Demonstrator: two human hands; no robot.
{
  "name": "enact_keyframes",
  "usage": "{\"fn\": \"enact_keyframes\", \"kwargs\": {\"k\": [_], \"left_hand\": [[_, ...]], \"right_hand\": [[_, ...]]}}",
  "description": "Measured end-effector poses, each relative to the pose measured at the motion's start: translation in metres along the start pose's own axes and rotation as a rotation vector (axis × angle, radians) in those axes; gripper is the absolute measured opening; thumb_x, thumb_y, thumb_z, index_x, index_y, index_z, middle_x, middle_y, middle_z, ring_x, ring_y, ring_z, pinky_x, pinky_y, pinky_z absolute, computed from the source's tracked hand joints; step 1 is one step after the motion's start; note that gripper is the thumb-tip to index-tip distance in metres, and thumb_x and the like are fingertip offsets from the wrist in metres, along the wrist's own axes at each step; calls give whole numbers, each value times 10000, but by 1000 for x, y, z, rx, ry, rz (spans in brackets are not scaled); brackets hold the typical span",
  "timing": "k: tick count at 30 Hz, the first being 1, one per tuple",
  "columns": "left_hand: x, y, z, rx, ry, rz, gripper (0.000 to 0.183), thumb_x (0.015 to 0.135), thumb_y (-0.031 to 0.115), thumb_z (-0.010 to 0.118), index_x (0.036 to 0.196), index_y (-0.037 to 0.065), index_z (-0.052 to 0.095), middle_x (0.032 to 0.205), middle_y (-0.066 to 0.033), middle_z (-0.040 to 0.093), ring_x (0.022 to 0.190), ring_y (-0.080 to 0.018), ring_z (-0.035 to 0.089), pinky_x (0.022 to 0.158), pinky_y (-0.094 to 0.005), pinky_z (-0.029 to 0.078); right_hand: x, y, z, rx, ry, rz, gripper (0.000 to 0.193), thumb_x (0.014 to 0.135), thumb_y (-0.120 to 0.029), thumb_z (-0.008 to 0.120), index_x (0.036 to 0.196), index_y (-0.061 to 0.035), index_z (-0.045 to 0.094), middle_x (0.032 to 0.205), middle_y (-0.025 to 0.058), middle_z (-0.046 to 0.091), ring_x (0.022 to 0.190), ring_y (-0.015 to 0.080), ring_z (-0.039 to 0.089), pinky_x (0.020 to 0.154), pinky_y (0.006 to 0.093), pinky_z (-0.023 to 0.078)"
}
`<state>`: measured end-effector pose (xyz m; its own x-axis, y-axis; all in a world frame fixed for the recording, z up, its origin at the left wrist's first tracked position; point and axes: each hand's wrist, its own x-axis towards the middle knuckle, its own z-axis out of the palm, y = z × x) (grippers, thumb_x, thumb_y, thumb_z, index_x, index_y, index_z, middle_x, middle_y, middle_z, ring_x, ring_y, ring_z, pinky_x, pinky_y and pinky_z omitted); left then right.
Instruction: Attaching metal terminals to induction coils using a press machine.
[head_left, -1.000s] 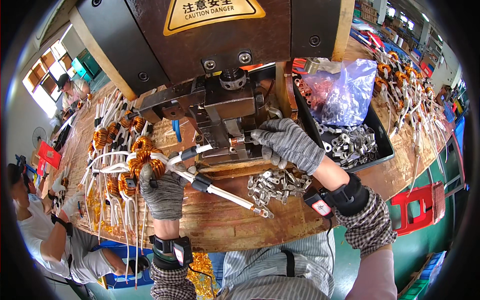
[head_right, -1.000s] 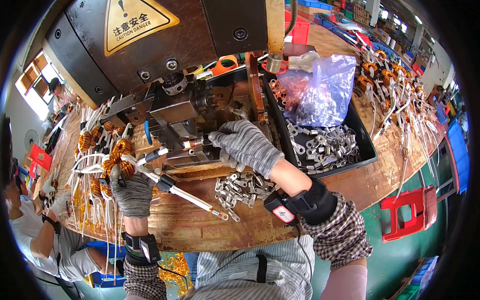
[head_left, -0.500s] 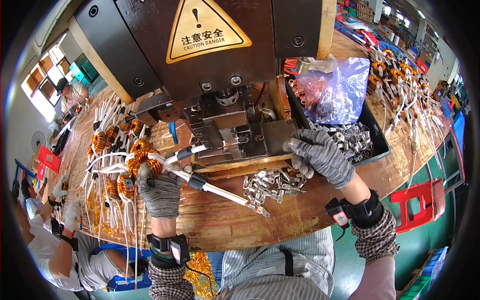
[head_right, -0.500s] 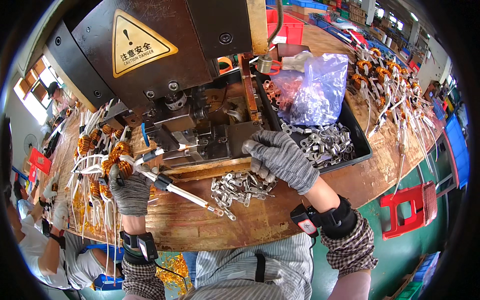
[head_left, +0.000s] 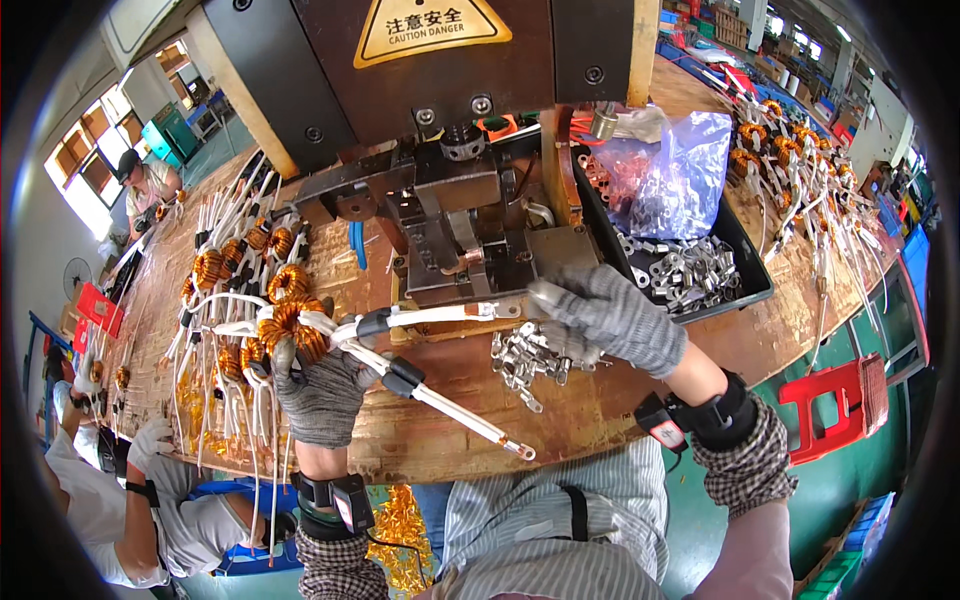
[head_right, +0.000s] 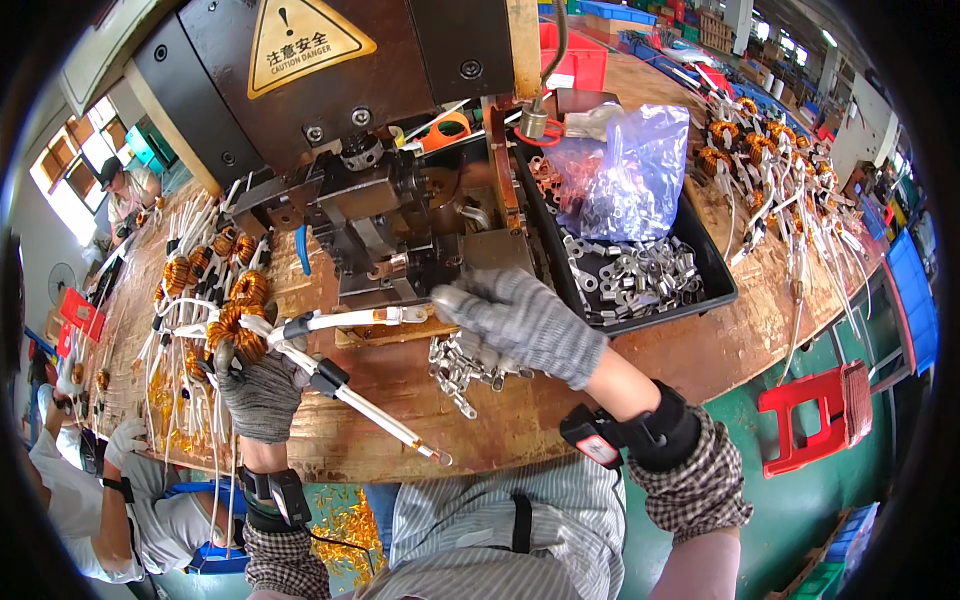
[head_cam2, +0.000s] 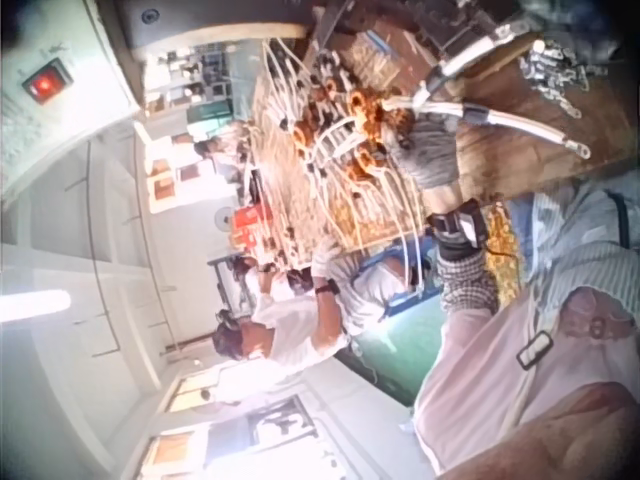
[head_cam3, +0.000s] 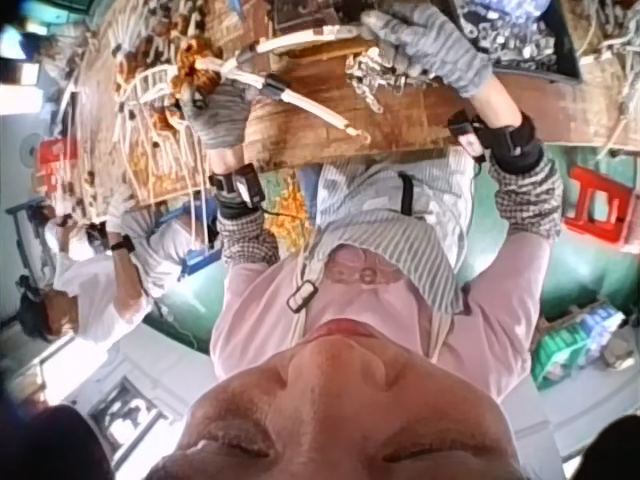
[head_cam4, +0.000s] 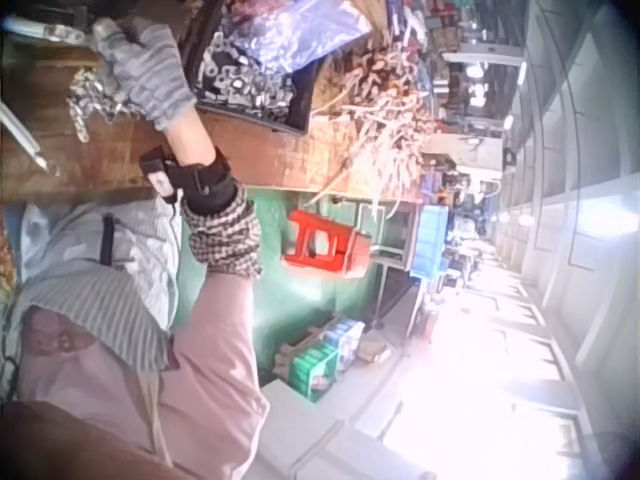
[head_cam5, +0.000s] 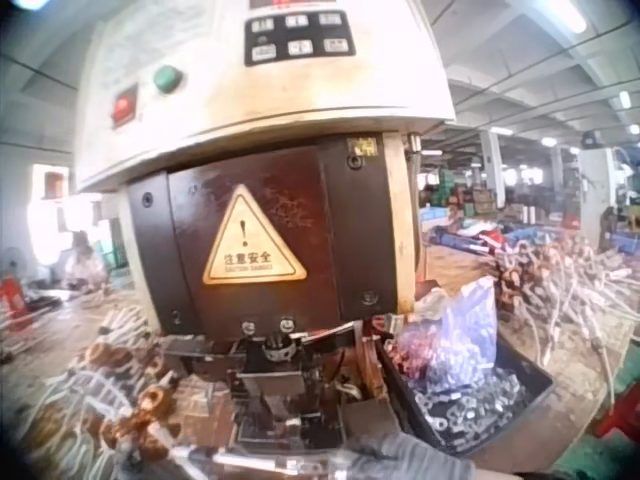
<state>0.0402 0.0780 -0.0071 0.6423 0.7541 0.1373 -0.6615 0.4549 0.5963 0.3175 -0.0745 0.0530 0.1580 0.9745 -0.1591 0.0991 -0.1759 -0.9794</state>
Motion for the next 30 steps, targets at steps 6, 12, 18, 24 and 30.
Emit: {"fn": "enact_keyframes", "kwargs": {"k": [6,12,18,24,30], "left_hand": [[-21,-1,-6,149,47,49,565,798,426,553,1224,70,448,1179,-196,515,1098,-352,501,828,-501,484],[-26,-10,8,86,95,295,528,772,260,617,1183,-25,448,1163,-198,524,1048,-343,536,867,-491,475],[-28,4,-6,-45,-29,316,559,751,222,584,1238,2,420,1205,-199,494,1161,-346,443,960,-535,382],[-28,6,-13,38,-103,352,552,797,245,568,1270,11,405,1224,-188,491,1152,-321,457,982,-497,371],[-22,3,-16,-162,-139,347,661,730,84,622,1312,1,318,1310,-160,414,1222,-301,391,1028,-503,322]], "right_hand": [[5,-6,35,-232,-157,-217,220,810,-244,614,840,-27,627,586,76,574,501,151,547,502,289,447],[-44,3,79,-864,-9,-671,204,852,-290,552,828,-88,576,683,35,565,543,214,560,480,331,453],[-39,29,10,-273,385,-403,315,891,-322,514,941,-21,593,669,16,561,568,67,508,496,215,412],[-43,44,30,273,-57,8,303,869,-324,567,1039,-73,576,730,-11,568,599,51,534,488,172,438],[-27,44,31,448,-154,4,222,879,-244,557,888,-24,589,629,13,556,505,72,518,424,182,413]]}}
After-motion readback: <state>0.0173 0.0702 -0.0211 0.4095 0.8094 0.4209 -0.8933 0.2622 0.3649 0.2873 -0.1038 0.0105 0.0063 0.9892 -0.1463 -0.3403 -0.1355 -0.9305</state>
